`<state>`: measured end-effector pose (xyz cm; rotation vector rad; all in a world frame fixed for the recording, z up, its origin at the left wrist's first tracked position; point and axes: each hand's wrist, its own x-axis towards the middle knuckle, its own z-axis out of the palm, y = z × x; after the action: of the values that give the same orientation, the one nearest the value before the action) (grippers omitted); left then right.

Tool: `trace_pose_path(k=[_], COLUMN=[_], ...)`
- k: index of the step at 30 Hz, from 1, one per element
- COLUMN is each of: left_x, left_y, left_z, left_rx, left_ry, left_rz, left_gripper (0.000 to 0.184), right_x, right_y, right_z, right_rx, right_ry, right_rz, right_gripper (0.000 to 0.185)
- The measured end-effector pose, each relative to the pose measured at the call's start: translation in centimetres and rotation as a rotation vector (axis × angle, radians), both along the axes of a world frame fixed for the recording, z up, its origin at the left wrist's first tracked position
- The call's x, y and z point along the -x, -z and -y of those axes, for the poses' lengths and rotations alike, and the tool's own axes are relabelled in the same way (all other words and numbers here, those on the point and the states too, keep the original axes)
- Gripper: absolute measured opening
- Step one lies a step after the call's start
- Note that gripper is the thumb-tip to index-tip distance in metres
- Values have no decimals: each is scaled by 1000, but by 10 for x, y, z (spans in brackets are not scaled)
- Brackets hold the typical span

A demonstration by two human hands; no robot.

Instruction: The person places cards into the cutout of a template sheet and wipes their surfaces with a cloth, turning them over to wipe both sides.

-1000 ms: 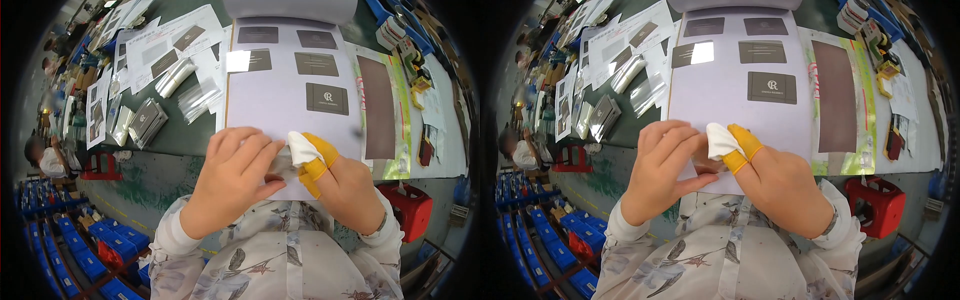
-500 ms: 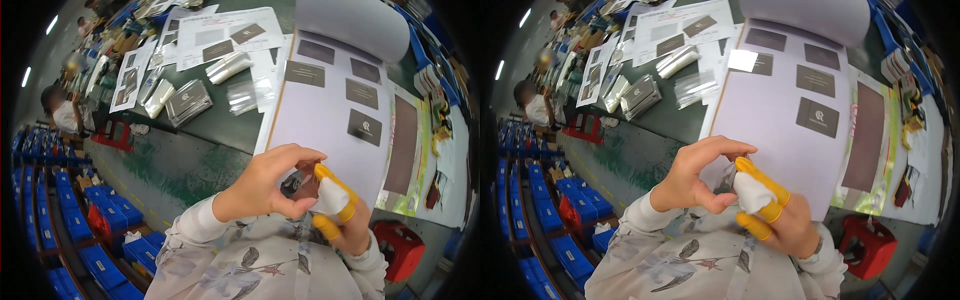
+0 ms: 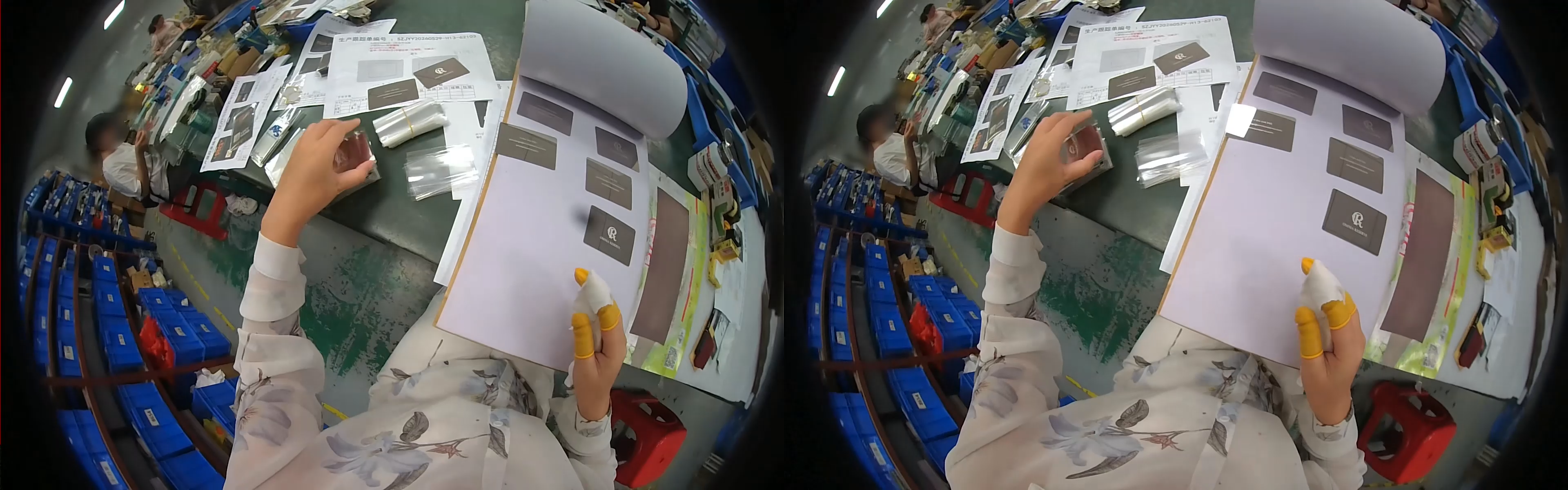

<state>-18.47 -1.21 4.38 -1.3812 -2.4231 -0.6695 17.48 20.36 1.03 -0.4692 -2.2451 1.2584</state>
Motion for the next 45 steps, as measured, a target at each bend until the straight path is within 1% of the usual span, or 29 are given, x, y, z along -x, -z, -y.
trace_pose_path(k=[1, 3, 4, 5, 6, 7, 8, 9, 10, 11, 13, 15, 16, 17, 18, 19, 20, 22, 25, 27, 29, 37, 40, 41, 43, 45], left_x=[-1, -25, -44, -65, -84, -105, -118, -120, -139, -119, -128, -128, -115, -122, -125, -129, -146, -149, -156, -168, -162, -167, -162, -157, -157, -160], left_y=[0, -8, -8, -15, -24, -30, -32, -31, -21, -34, -31, -32, -32, -30, -30, -30, -27, -25, -23, -17, -19, -18, -20, -27, -29, -29], left_z=[-4, -15, -24, -30, -35, -42, -46, -41, -101, -6, -13, -33, -40, -42, -49, -57, -62, -68, -63, -77, -73, -76, -74, -60, -63, -68], left_rx=[-7, -167, -451, -625, -800, -857, -908, -917, -920, -921, -895, -853, -850, -849, -837, -821, -808, -790, -776, -760, -742, -682, -661, -651, -630, -610], left_ry=[22, 76, 158, 413, 670, 942, 1221, 1195, 1164, 1135, 1091, 1103, 1085, 1070, 1078, 1084, 1079, 1054, 1014, 995, 985, 939, 924, 925, 929, 924], left_rz=[-127, 178, 600, 917, 1225, 1378, 1520, 1523, 1518, 1515, 1513, 1463, 1474, 1486, 1474, 1461, 1453, 1442, 1427, 1412, 1399, 1352, 1335, 1327, 1304, 1284], left_gripper=[52, 52, 37, 33, 33, 42, 54, 54, 53, 53, 51, 50, 49, 48, 47, 47, 46, 45, 42, 41, 39, 34, 32, 31, 29, 28], right_x=[-1, -1, -1, -1, -2, -1, -1, 0, 4, 4, -9, -2, 14, 13, 7, -1, -2, -2, -3, 4, 1, -6, -11, -1, -5, -5], right_y=[2, 5, 7, 8, 10, 12, 12, 11, 6, 5, 14, 22, -3, -9, 1, 15, 17, 16, 16, 5, 5, 16, 18, 7, 10, 12], right_z=[-1, -1, -1, 0, 1, 2, 3, 3, 6, 9, 8, 4, 14, 17, 10, 5, 3, 5, -1, 3, 3, 0, -1, 3, 0, 0], right_rx=[1, 54, 107, 112, 184, 259, 269, 277, 285, 320, 294, 224, 232, 286, 328, 161, 165, 231, 169, 208, 243, 200, 224, 223, 229, 232], right_ry=[16, 50, 75, 70, 121, 170, 153, 177, 202, 243, 226, 208, 211, 222, 236, 206, 209, 194, 154, 161, 175, 194, 203, 208, 209, 189], right_rz=[3, -3, -13, -5, -18, -28, -17, -18, -16, -2, -4, -127, -107, -47, -15, -85, -87, -89, -56, -41, -28, -15, 3, 3, 53, 5], right_gripper=[40, 40, 40, 40, 39, 37, 37, 37, 38, 38, 39, 39, 39, 39, 39, 39, 39, 39, 39, 39, 39, 39, 38, 38, 38, 38])
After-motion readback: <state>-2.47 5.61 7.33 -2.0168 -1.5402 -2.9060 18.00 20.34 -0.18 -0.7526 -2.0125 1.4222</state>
